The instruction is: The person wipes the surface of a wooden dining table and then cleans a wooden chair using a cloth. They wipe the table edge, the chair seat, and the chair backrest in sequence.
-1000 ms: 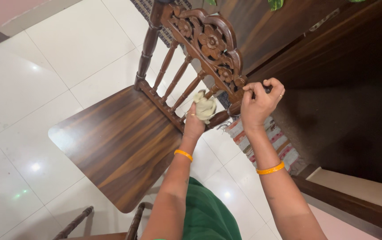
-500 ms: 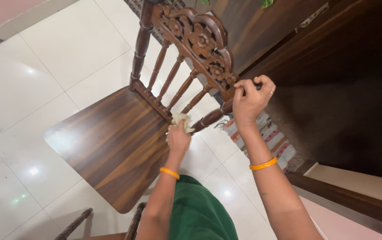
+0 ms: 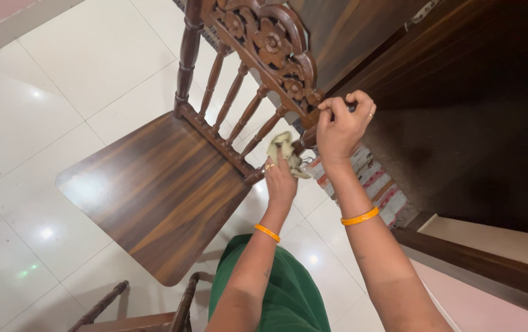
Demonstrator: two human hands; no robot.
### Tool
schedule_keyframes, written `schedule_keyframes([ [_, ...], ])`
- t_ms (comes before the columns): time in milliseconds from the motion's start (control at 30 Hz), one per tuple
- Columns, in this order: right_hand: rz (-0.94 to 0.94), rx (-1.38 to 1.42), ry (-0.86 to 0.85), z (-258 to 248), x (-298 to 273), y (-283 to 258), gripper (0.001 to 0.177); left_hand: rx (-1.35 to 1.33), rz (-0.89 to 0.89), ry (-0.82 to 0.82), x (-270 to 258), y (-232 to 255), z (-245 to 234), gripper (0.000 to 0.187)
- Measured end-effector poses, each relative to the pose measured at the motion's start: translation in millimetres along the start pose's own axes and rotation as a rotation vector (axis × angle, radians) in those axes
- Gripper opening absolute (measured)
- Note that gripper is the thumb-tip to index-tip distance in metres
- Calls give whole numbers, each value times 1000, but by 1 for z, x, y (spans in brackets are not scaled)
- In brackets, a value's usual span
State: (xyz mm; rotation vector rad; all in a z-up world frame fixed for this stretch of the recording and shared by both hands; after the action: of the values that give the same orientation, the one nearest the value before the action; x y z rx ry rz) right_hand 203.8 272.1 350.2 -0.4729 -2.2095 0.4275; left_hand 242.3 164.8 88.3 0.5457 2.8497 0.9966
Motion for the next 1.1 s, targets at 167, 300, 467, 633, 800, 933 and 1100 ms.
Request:
schedule_keyframes([
  [167, -4, -10, -11, 1, -1, 1, 19, 118, -234, -207, -20, -86, 19, 39],
  [300, -26, -2, -8, 2, -2, 4, 19, 237, -325, -406, -15, -119, 3, 65],
  [467, -62, -10, 13, 2, -2, 6, 20, 458, 117, -146, 2, -111, 9, 64],
  [633, -87, -18, 13, 2, -3, 8, 20, 575, -130, -608, 6, -156, 26, 63],
  [800, -85, -13, 19, 3, -5, 12, 19, 731, -308, -705, -3, -220, -12, 38],
  [933, -89, -25, 48, 6, -5, 15, 18, 434, -332, -392, 11, -225, -55, 55],
  [1100, -77, -42, 21, 8, -9, 20, 19, 326, -15, -274, 49, -176, -15, 40],
])
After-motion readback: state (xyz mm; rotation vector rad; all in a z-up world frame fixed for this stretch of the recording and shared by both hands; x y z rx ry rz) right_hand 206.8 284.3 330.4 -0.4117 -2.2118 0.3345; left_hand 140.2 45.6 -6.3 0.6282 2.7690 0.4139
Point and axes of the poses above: each hand's wrist, its own x-axis towards the middle knuckle, its own z-axis out of the palm, y = z × x, the point moved 5 cm from there along x, towards the middle knuckle, and after that the axes turned 8 degrees about x, right-handed, at the moved point
